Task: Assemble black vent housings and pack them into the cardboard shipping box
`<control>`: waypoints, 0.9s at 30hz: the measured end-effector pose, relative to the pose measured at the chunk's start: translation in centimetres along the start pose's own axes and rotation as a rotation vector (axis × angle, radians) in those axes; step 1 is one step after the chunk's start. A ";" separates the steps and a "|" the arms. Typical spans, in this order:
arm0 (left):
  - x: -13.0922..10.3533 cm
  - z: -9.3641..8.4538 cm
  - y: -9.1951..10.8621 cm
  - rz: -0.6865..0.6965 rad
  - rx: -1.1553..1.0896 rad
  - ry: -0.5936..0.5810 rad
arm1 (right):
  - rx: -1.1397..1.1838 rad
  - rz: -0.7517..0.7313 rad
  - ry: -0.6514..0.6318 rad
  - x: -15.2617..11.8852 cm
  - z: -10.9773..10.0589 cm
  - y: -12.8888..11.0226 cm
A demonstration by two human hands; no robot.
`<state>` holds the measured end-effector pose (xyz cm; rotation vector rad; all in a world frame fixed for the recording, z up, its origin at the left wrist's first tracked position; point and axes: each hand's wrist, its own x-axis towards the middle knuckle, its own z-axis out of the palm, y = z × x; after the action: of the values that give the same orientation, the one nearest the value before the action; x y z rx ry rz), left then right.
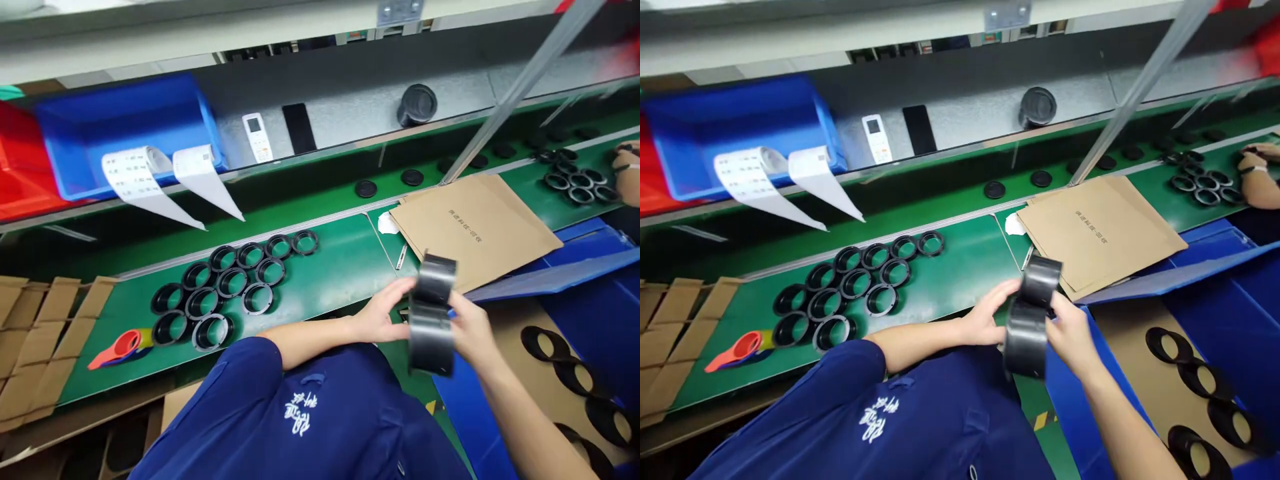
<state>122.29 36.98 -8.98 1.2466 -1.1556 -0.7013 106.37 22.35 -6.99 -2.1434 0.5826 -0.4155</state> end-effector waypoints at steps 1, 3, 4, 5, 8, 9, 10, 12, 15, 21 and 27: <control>-0.8 -1.1 -0.6 -0.086 -0.040 0.091 | 0.056 -0.011 -0.047 1.3 2.5 -1.1; -2.6 -3.6 -2.2 -0.274 -0.123 0.285 | 0.159 -0.012 -0.164 3.7 8.0 -2.7; -3.6 -5.0 -3.1 -0.346 -0.157 0.365 | 0.183 -0.007 -0.223 4.7 10.8 -3.3; -4.6 -6.4 -3.9 -0.395 -0.178 0.426 | 0.184 -0.001 -0.276 5.6 13.4 -3.6; -7.1 -10.8 -6.2 -0.488 0.018 0.455 | 0.072 -0.014 -0.339 7.4 18.8 -3.6; -7.7 -12.3 -6.9 -0.525 0.157 0.398 | 0.020 -0.024 -0.319 7.7 19.5 -3.4; -8.2 -13.8 -7.6 -0.564 0.298 0.330 | -0.018 -0.031 -0.292 8.0 19.8 -3.1; -8.9 -16.7 -9.1 -0.641 0.505 0.196 | -0.019 -0.012 -0.272 8.1 19.1 -2.4; -9.8 -19.8 -11.2 -0.754 0.652 0.044 | 0.037 0.073 -0.346 7.2 16.4 -1.1; -10.1 -21.8 -11.9 -0.968 1.018 -0.244 | -0.045 0.218 -0.223 1.5 9.9 0.9; -8.8 -22.0 -10.3 -0.888 1.380 -0.600 | -0.035 0.371 0.155 -4.9 -1.6 0.8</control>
<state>141.79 50.28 -19.50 2.9656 -1.6259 -0.9680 101.33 23.54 -7.17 -1.9888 1.0607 -0.3671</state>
